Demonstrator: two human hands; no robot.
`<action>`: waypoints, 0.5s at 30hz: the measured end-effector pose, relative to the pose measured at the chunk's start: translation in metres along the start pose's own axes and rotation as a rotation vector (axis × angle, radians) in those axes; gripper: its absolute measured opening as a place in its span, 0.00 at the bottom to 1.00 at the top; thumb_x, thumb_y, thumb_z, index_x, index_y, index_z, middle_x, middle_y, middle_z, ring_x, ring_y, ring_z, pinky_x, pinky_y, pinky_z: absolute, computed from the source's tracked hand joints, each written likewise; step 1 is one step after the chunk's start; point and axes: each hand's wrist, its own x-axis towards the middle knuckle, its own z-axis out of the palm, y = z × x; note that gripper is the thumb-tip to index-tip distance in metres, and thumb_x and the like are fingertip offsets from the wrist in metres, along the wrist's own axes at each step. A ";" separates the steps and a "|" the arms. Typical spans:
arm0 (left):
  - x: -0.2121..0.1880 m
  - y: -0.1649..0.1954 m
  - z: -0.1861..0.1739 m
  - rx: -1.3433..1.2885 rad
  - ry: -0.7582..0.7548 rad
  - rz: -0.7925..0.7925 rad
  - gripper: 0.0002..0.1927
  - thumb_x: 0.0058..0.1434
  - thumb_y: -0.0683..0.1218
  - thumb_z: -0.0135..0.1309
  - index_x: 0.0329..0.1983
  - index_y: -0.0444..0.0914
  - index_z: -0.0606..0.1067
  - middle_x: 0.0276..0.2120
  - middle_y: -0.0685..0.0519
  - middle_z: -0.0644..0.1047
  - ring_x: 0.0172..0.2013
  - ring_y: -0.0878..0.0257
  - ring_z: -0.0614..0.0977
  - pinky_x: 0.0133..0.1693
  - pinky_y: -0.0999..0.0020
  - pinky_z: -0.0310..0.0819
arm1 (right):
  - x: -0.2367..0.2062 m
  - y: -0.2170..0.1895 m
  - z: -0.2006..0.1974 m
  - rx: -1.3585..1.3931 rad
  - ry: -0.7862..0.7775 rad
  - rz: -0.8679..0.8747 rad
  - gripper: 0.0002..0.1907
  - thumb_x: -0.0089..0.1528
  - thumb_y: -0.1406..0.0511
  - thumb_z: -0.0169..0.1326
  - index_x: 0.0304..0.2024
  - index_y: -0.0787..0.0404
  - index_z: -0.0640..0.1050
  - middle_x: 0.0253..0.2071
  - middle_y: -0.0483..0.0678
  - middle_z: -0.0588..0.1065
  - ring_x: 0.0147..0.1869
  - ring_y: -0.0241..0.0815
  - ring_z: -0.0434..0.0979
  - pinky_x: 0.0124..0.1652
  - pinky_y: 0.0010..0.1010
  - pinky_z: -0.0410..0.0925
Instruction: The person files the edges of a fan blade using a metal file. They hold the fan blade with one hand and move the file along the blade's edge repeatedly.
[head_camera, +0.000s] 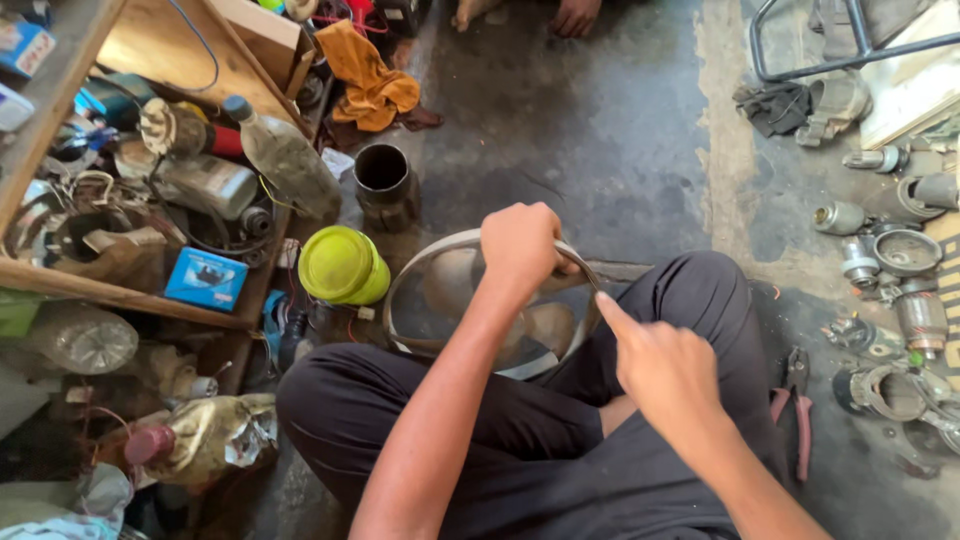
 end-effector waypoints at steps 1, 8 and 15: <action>0.001 -0.001 -0.003 -0.002 -0.003 -0.032 0.20 0.31 0.57 0.75 0.22 0.42 0.82 0.23 0.45 0.81 0.28 0.50 0.84 0.31 0.57 0.75 | -0.006 0.001 -0.002 -0.004 -0.044 0.042 0.27 0.58 0.66 0.52 0.61 0.45 0.78 0.16 0.54 0.75 0.19 0.57 0.76 0.23 0.48 0.69; -0.018 0.034 0.007 0.149 0.264 0.196 0.13 0.33 0.49 0.73 0.18 0.40 0.81 0.22 0.45 0.80 0.28 0.49 0.85 0.30 0.58 0.76 | 0.000 -0.001 0.012 -0.058 0.041 0.089 0.24 0.61 0.67 0.52 0.59 0.45 0.79 0.19 0.54 0.74 0.21 0.56 0.76 0.24 0.47 0.70; -0.006 0.017 0.008 0.014 0.070 0.023 0.15 0.33 0.54 0.73 0.21 0.43 0.82 0.22 0.46 0.81 0.28 0.51 0.84 0.32 0.57 0.75 | -0.022 -0.001 0.012 0.012 -0.020 0.113 0.25 0.59 0.66 0.53 0.60 0.46 0.77 0.15 0.51 0.75 0.18 0.56 0.76 0.21 0.49 0.68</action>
